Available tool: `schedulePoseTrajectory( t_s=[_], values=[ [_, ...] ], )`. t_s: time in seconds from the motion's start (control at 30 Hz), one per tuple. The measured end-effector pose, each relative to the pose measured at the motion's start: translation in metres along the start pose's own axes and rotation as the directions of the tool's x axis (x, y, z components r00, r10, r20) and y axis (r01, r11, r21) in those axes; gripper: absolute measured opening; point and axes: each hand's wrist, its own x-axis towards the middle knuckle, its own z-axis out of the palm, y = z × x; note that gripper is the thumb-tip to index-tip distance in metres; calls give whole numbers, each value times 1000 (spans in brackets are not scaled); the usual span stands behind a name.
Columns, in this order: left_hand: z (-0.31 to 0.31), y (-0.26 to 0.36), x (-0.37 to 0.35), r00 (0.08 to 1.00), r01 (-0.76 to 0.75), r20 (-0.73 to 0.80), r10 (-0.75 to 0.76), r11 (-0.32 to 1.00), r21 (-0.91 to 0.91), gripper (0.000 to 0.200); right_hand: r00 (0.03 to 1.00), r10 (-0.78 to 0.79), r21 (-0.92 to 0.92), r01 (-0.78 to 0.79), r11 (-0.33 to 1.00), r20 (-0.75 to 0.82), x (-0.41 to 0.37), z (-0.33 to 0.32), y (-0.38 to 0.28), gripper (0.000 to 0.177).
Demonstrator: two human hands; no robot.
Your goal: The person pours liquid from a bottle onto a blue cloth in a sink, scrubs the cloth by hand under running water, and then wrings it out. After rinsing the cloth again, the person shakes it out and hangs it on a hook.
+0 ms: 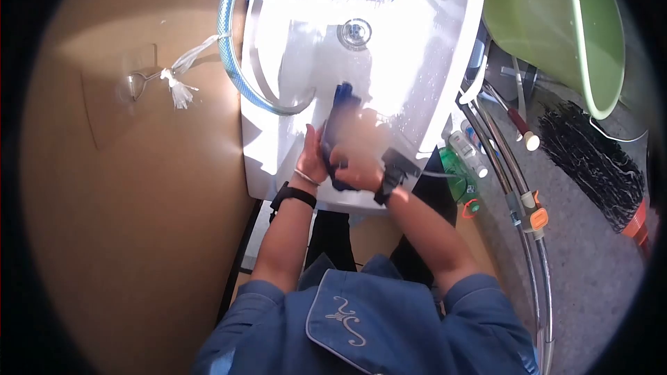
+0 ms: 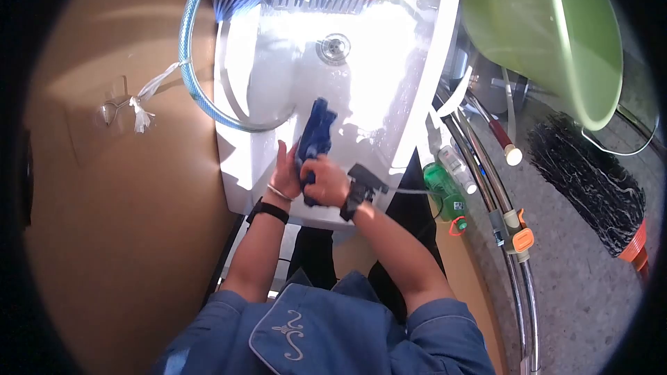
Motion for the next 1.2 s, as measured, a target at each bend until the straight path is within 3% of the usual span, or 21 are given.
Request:
schedulePoseTrajectory(
  t_s=[0.03,0.17,0.23,0.27,0.3,0.33,0.4,0.47,0.5,0.53,0.57,0.6,0.63,0.7,0.8,0.87,0.93,1.0,1.03,1.07,1.2],
  values=[
    [-12,1,6,1000,-1,-2,1,1000,-1,59,994,57,101,-67,993,97,-12,0,-21,33],
    [-50,-7,16,983,31,-180,27,950,311,50,985,107,94,-95,991,-132,-39,10,-91,24],
    [-131,-31,42,989,146,-24,-144,970,195,44,957,150,-40,-165,986,-246,-25,22,-71,26],
    [-122,-44,33,966,-195,13,257,700,687,41,953,221,-158,-256,954,-207,-3,14,-45,22],
    [-100,-50,30,924,-280,62,378,557,782,39,892,318,-254,-405,878,-322,23,5,-26,22],
    [-77,-56,27,864,-330,110,491,389,860,37,907,241,-235,-333,913,-346,28,6,-9,21],
    [-34,-40,19,916,-262,-22,399,641,722,35,918,82,-214,-176,961,-387,36,8,23,18],
    [-10,-18,13,904,-207,114,413,188,960,30,903,-47,-224,-55,973,-428,20,15,11,16],
    [-8,-21,11,906,-200,105,409,195,960,30,879,-84,-158,10,987,-469,9,22,1,15],
    [-6,-23,12,955,-180,-90,284,790,586,28,901,-21,-107,-28,994,-432,0,20,-20,14],
    [-4,-22,13,987,-76,-150,64,994,-75,26,902,-25,-107,-24,994,-432,2,19,-18,14],
    [-8,-25,15,988,-8,150,37,981,-191,24,927,36,-131,-91,987,-373,3,15,-15,17],
    [-2,-26,14,987,-11,155,41,982,-189,24,943,99,-160,-156,975,-317,7,13,-10,21],
    [16,-30,8,956,-22,-294,7,999,-48,27,909,95,-201,-190,961,-406,34,14,48,17],
    [-27,-26,4,967,-141,-186,174,974,180,40,859,7,-458,-279,844,-512,52,-34,65,25],
    [8,-7,-23,811,49,-566,147,947,317,55,808,-51,-393,-229,890,-587,58,-47,77,26],
    [-42,-16,-18,771,174,-631,86,925,338,79,780,-118,-200,-9,980,-614,55,-35,63,28],
    [3,-5,-20,867,155,-498,-14,957,244,78,890,-81,-42,70,997,-449,37,-17,7,28],
    [20,-3,-27,920,172,-376,-114,977,126,78,891,-239,-116,210,971,-387,27,-5,-10,28],
    [7,-2,-16,991,-4,-128,26,985,172,73,936,-170,-64,158,985,-308,12,9,-31,30],
    [12,-2,-14,998,-27,-62,29,999,29,54,822,-234,-154,179,972,-520,-27,40,-103,16]
  ],
)
